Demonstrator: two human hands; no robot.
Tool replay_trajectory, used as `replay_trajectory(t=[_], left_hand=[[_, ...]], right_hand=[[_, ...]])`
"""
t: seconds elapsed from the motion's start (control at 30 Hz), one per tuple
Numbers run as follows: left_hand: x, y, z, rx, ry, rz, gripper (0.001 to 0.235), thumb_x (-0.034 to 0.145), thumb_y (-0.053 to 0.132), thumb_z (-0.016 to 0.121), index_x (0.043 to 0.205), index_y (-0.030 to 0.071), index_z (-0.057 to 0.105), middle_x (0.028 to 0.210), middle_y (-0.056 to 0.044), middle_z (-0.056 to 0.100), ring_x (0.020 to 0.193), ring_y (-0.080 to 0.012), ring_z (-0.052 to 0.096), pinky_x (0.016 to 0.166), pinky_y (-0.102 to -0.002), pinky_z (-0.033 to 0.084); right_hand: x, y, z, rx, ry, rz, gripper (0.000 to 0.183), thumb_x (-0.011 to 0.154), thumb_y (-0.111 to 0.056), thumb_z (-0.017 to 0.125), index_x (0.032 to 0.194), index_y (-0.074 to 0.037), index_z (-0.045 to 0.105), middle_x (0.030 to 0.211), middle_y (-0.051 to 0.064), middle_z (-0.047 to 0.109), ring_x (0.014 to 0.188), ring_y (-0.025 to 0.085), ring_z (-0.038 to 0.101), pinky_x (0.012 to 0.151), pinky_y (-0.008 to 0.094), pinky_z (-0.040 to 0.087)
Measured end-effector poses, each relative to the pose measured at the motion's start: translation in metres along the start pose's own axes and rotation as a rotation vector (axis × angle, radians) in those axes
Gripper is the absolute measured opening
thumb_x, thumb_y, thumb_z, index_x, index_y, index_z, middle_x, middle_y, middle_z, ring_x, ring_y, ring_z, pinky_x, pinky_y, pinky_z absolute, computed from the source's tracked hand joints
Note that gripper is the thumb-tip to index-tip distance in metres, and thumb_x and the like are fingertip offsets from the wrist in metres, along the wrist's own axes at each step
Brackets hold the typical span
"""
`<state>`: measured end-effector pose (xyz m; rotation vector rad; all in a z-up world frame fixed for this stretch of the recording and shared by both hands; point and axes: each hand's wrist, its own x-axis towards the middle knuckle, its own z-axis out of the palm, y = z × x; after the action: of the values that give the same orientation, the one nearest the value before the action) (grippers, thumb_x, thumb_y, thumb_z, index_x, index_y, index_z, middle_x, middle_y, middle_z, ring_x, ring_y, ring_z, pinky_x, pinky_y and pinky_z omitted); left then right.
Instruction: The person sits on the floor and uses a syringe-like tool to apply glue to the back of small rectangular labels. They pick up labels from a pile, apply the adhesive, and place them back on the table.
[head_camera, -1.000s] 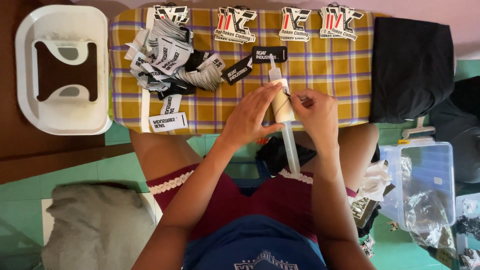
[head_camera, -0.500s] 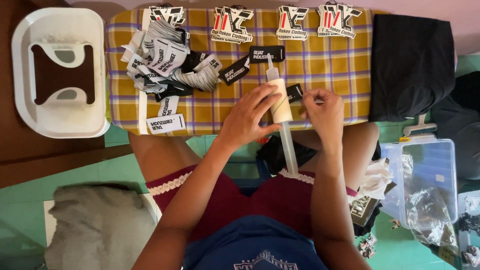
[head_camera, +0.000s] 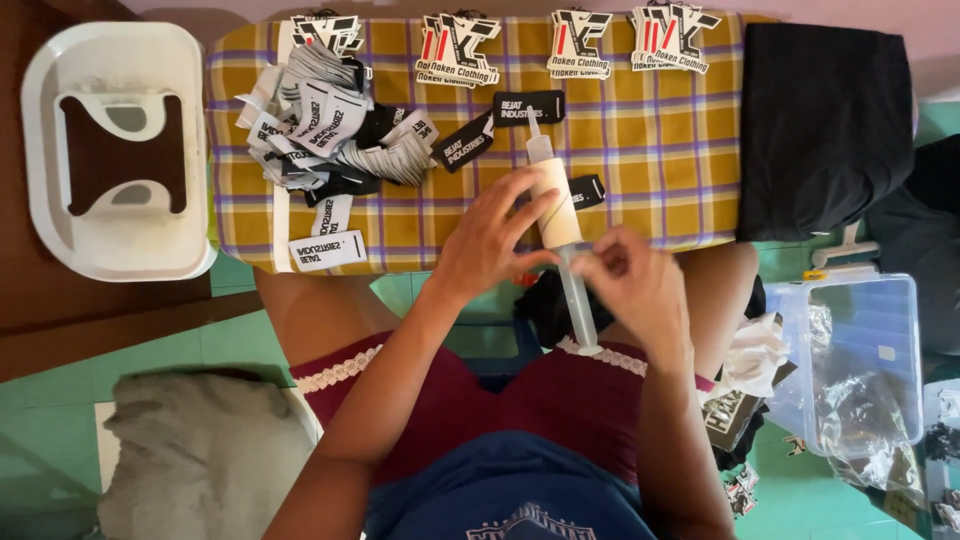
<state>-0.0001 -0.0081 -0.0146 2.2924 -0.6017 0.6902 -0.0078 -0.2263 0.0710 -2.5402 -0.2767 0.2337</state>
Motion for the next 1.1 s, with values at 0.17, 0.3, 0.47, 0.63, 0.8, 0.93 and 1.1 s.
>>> replay_trajectory(t=[0.17,0.3,0.47,0.63,0.8,0.93,1.1], left_hand=[[0.0,0.0,-0.003,0.017,-0.054,-0.04,0.087,0.078,0.065,0.075,0.149,0.018,0.054,0.147,-0.019,0.046,0.136,-0.0403,0.051,0.111,-0.051,0.047],[-0.002,0.001,-0.001,-0.082,-0.082,-0.096,0.102,0.08,0.059,0.08,0.162,0.016,0.035,0.154,-0.016,0.044,0.14,-0.034,0.051,0.114,-0.047,0.045],[-0.005,-0.002,0.003,0.0,-0.076,-0.051,0.09,0.084,0.049,0.083,0.155,0.01,0.044,0.146,-0.018,0.052,0.131,-0.0342,0.058,0.112,-0.046,0.049],[-0.012,-0.01,0.011,0.129,-0.163,0.01,0.077,0.091,0.048,0.078,0.152,0.011,0.05,0.146,-0.013,0.054,0.132,-0.0299,0.058,0.113,-0.046,0.048],[-0.014,-0.009,0.016,0.148,-0.159,0.028,0.068,0.091,0.045,0.079,0.146,0.011,0.057,0.139,-0.011,0.06,0.13,-0.0287,0.059,0.112,-0.048,0.047],[-0.008,-0.004,0.009,0.137,-0.183,0.018,0.076,0.092,0.045,0.079,0.154,0.011,0.048,0.146,-0.013,0.055,0.131,-0.0295,0.058,0.113,-0.048,0.047],[-0.008,-0.006,0.008,0.144,-0.163,0.031,0.078,0.089,0.047,0.081,0.151,0.011,0.051,0.147,-0.013,0.054,0.132,-0.0315,0.058,0.11,-0.049,0.049]], right_hand=[[-0.015,0.016,0.022,0.141,-0.13,-0.015,0.059,0.082,-0.045,0.082,0.114,-0.012,0.046,0.085,0.011,0.076,0.07,0.03,0.076,0.061,0.043,0.056],[-0.02,0.004,0.018,0.442,-0.14,0.095,0.043,0.09,-0.022,0.08,0.114,-0.007,0.048,0.08,0.013,0.076,0.055,0.022,0.075,0.05,0.032,0.059],[-0.018,0.013,0.019,0.657,-0.139,0.145,0.031,0.097,-0.013,0.069,0.118,-0.001,0.05,0.078,0.018,0.075,0.046,0.029,0.071,0.036,0.034,0.056],[-0.013,0.046,0.041,0.945,-0.15,0.182,0.032,0.102,-0.009,0.058,0.129,0.001,0.045,0.078,0.021,0.069,0.039,0.031,0.066,0.029,0.038,0.055],[-0.014,0.079,0.063,1.206,-0.128,0.22,0.023,0.108,-0.019,0.049,0.126,-0.005,0.047,0.08,0.018,0.062,0.034,0.026,0.061,0.024,0.029,0.046],[-0.015,0.076,0.064,1.217,-0.115,0.21,0.023,0.108,-0.019,0.05,0.125,-0.004,0.049,0.081,0.018,0.063,0.033,0.026,0.061,0.022,0.028,0.045],[-0.023,0.037,0.05,0.867,-0.009,0.151,0.022,0.105,-0.014,0.058,0.122,-0.001,0.052,0.087,0.02,0.07,0.034,0.025,0.061,0.025,0.029,0.046]])
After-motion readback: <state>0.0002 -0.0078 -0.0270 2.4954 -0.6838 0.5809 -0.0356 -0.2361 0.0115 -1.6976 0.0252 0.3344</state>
